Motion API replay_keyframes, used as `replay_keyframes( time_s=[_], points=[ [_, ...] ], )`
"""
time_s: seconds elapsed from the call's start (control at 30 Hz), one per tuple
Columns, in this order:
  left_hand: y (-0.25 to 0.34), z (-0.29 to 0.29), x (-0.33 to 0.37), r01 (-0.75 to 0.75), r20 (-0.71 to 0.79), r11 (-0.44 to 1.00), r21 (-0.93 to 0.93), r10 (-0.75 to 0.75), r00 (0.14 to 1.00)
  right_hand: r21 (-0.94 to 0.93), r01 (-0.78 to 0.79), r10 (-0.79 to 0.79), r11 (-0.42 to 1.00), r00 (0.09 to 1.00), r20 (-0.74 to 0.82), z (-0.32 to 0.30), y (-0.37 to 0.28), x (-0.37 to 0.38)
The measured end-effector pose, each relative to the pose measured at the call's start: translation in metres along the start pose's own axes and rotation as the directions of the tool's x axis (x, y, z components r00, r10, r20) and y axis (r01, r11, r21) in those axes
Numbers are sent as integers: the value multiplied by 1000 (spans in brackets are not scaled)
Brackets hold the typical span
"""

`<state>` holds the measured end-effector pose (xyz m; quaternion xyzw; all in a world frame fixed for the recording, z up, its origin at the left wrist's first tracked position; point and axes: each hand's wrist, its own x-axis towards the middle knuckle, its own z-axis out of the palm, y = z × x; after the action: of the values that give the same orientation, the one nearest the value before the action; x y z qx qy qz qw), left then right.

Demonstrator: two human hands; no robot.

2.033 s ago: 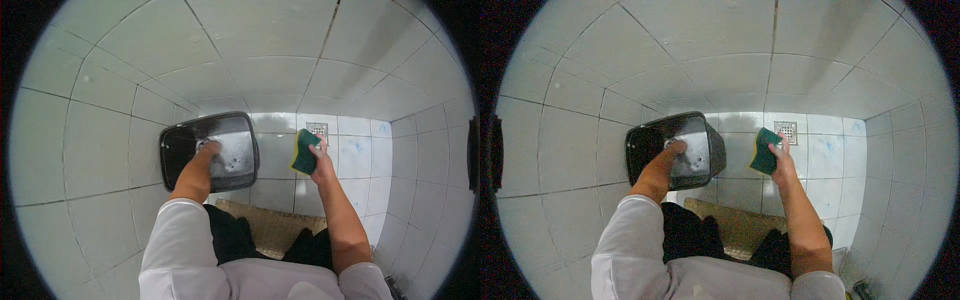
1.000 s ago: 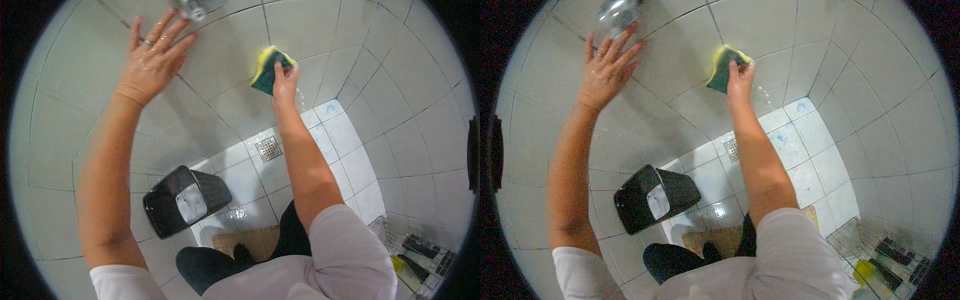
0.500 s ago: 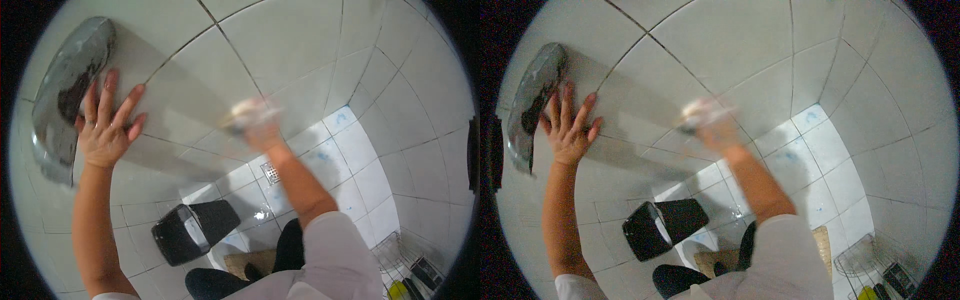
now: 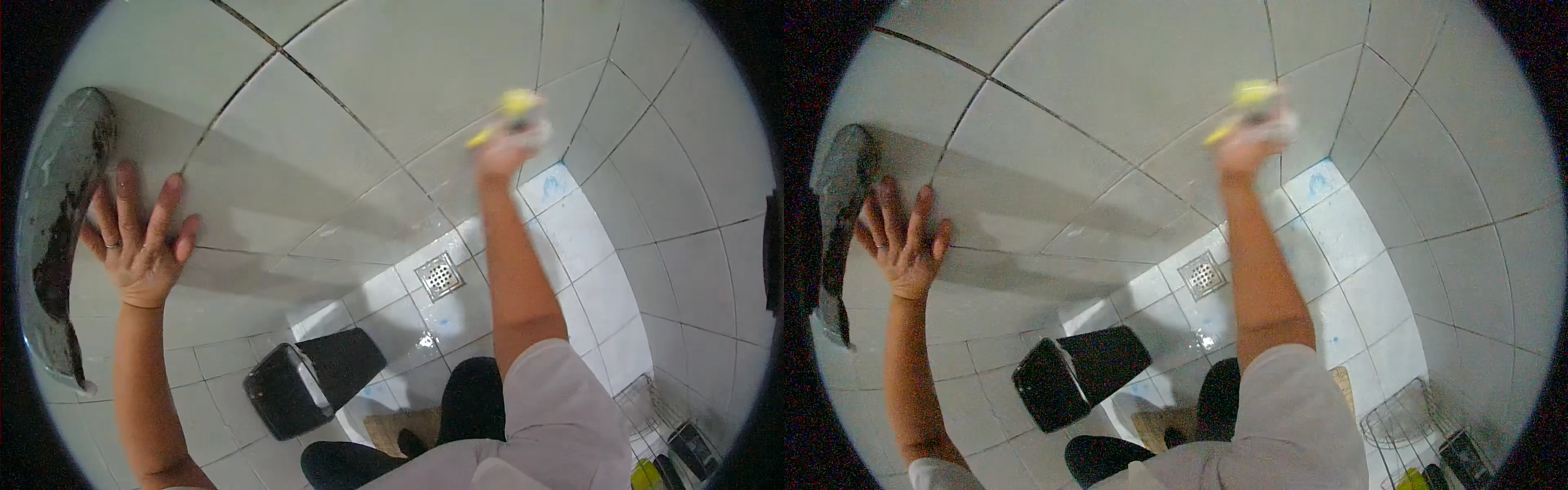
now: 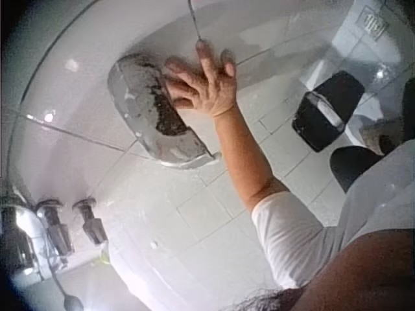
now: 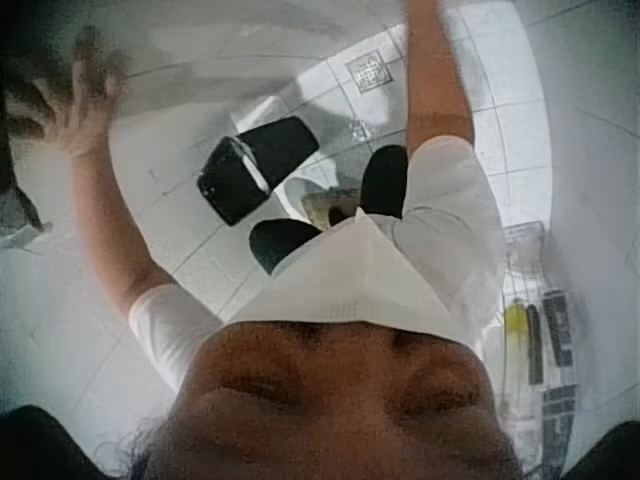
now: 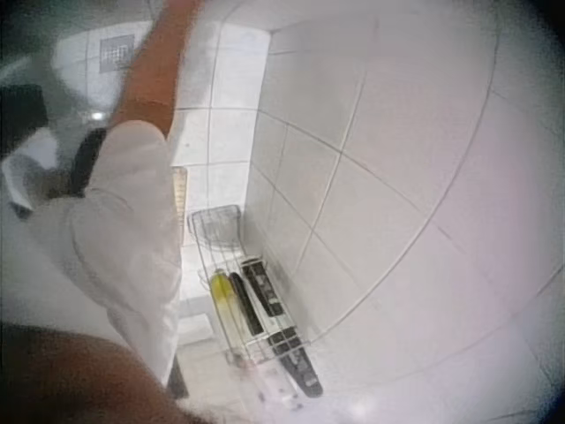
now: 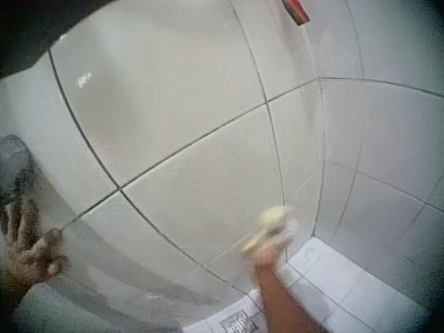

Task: The person cleans the tiled walls of a shower using a sponge and cleaning liquid, scrubbing the tiles, grout lines, and fixtures like the faucet and shower hose.

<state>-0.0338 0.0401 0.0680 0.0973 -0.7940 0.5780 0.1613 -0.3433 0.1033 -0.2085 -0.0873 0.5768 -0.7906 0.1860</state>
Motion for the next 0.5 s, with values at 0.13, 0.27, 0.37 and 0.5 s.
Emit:
replay_keyframes(
  time_s=[0.13, 0.27, 0.37, 0.5],
  points=[
    [10, 7, 11, -14, -67, 999, -39, 12, 998, 219, -140, 228, 966, 861, -454, -36, 102, 17],
    [16, 10, 13, -5, -49, 999, -48, 2, 999, 498, -375, 588, 782, 708, -392, 58, 151, -130],
    [3, 8, -6, -13, 6, 1000, 19, 13, 1000, 650, -451, 686, 612, 712, -153, 59, 83, -121],
    [1, 2, -3, -24, 3, 1000, 1, 24, 1000, 392, 19, 100, 920, 955, -280, -1, 38, -12]
  ],
)
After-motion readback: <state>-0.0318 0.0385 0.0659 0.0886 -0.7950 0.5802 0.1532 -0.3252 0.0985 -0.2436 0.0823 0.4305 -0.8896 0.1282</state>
